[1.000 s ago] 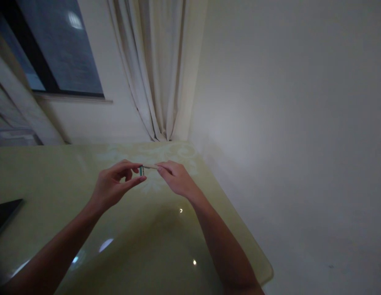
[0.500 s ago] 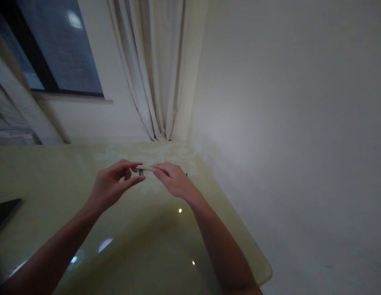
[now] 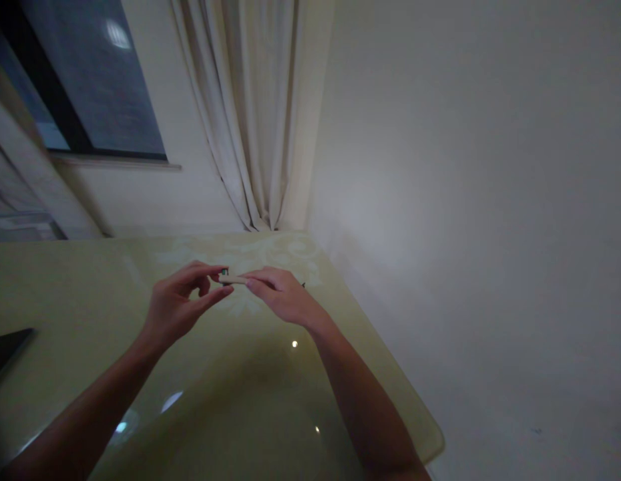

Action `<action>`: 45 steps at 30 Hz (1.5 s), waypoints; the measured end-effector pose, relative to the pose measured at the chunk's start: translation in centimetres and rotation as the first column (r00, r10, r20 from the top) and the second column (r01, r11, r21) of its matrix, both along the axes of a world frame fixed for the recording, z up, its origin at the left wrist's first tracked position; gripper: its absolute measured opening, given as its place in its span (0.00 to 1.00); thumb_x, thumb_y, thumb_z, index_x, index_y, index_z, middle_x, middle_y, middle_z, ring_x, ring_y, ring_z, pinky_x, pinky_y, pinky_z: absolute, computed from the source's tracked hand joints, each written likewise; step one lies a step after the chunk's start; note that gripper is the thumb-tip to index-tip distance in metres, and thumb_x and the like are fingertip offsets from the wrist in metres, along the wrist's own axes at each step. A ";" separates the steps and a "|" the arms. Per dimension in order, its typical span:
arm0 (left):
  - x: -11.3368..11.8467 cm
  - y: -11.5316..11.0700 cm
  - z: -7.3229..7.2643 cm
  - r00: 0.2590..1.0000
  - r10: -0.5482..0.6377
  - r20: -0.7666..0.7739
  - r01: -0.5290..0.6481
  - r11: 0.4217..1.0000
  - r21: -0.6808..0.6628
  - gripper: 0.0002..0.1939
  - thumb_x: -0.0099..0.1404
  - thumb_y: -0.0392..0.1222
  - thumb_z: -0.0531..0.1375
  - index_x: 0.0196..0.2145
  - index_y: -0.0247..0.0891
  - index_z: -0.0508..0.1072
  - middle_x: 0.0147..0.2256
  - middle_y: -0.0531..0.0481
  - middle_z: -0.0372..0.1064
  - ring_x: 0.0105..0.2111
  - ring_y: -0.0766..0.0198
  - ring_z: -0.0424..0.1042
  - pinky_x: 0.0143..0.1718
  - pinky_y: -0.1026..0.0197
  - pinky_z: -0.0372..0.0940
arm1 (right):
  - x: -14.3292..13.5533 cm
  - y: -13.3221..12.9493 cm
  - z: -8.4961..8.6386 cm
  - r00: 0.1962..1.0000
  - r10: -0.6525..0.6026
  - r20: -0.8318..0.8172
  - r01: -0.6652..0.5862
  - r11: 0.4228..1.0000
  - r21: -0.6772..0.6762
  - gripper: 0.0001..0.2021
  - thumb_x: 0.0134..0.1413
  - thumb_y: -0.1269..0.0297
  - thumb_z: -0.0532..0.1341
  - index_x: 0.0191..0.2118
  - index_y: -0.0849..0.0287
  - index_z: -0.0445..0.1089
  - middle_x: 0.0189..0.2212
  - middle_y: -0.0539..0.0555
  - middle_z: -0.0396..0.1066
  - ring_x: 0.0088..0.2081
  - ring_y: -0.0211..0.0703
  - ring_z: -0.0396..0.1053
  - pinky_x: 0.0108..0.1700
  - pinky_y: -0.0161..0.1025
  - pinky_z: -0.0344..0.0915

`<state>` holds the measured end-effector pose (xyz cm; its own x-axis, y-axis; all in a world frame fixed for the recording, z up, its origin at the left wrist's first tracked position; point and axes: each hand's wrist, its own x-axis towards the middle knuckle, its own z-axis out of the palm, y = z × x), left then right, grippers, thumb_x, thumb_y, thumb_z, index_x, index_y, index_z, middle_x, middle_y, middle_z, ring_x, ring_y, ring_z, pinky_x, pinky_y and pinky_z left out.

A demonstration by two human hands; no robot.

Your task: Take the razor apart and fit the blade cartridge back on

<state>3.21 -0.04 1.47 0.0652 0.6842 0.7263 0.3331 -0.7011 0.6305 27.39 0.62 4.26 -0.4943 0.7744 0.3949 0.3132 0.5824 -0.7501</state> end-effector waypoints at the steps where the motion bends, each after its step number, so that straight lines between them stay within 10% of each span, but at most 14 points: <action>1: -0.1 0.0 0.0 1.000 0.006 -0.005 -0.005 1.000 0.010 0.16 0.63 0.45 0.75 0.47 0.42 0.84 0.34 0.54 0.75 0.25 0.71 0.65 0.30 0.65 0.67 | 0.0 0.1 0.0 1.000 -0.007 0.012 0.007 1.000 -0.004 0.16 0.75 0.60 0.60 0.56 0.57 0.82 0.43 0.56 0.80 0.44 0.45 0.73 0.48 0.41 0.65; 45: 0.4 -0.4 -0.1 0.999 -0.040 0.024 0.040 0.999 0.009 0.15 0.63 0.44 0.75 0.47 0.42 0.84 0.34 0.53 0.75 0.25 0.70 0.66 0.31 0.63 0.67 | 0.3 -0.3 0.5 0.994 -0.089 0.066 0.086 0.995 0.048 0.16 0.75 0.58 0.60 0.55 0.58 0.83 0.41 0.56 0.80 0.43 0.46 0.74 0.48 0.42 0.67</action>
